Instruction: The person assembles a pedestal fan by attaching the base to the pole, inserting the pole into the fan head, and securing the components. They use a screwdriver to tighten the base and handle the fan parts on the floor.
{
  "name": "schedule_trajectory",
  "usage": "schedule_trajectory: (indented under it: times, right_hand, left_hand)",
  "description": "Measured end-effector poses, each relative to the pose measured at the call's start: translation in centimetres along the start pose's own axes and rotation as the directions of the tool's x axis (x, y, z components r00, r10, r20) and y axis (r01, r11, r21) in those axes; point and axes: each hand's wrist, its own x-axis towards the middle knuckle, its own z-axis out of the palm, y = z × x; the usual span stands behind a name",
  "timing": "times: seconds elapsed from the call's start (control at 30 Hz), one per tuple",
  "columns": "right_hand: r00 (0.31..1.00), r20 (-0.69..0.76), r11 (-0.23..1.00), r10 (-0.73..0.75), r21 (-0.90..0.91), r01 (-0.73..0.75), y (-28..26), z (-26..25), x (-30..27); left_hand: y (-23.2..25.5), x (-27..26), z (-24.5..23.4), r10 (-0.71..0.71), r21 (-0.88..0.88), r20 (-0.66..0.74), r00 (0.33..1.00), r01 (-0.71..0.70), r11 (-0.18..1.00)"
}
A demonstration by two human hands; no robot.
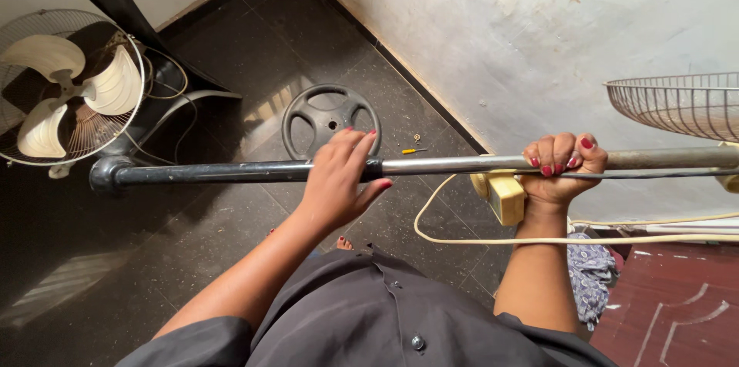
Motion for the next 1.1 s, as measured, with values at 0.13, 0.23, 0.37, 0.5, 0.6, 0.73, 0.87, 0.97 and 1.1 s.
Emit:
schedule_trajectory:
  times: [0.13, 0.23, 0.37, 0.5, 0.6, 0.73, 0.87, 0.97, 1.1]
  right_hand:
    - [1.0, 0.014, 1.0, 0.013, -0.011, -0.013, 0.5, 0.1, 0.2]
    - [1.0, 0.02, 0.999, -0.008, -0.035, 0.009, 0.5, 0.1, 0.5]
    - [1.0, 0.023, 1.0, 0.005, -0.01, -0.004, 0.4, 0.4, 0.4]
    - [0.998, 0.056, 1.0, 0.015, -0.021, -0.014, 0.6, 0.9, 0.0]
    - [0.996, 0.082, 0.999, 0.034, -0.004, -0.034, 0.4, 1.1, -0.2]
    - [0.997, 0.068, 0.999, 0.025, -0.031, -0.023, 0.1, 1.2, -1.1]
    - [0.998, 0.048, 0.998, 0.043, -0.047, -0.041, -0.7, 0.8, -2.3]
    - [0.996, 0.054, 0.996, 0.067, -0.058, -0.064, -1.4, 0.5, -3.4]
    - [0.994, 0.096, 0.998, 0.058, -0.013, -0.057, -1.3, 1.3, -2.1]
  left_hand:
    - [2.4, 1.6, -0.5, 0.058, 0.021, 0.204, 0.977, -0.064, 0.998]
    - [4.4, -1.6, -1.1, 0.254, 0.151, 0.065, 0.965, -0.261, 0.953]
    - [2.3, -2.1, -1.1, 0.278, 0.092, 0.158, 0.947, -0.295, 0.951]
    - [-1.2, 1.3, -1.4, 0.1, 0.051, -0.051, 0.994, -0.097, 0.994]
    - [-2.5, 1.8, -1.3, -0.26, -0.011, 0.482, 0.837, 0.302, 0.953]
    - [-3.8, -1.5, -0.3, -0.262, 0.11, 0.414, 0.871, 0.238, 0.965]
    - [-5.8, -4.4, -0.4, -0.161, 0.156, 0.194, 0.968, 0.131, 0.979]
    - [-5.5, -5.1, -0.8, -0.261, 0.069, 0.326, 0.909, 0.252, 0.965]
    - [-6.5, -1.0, -3.4, -0.233, -0.059, 0.669, 0.705, 0.363, 0.93]
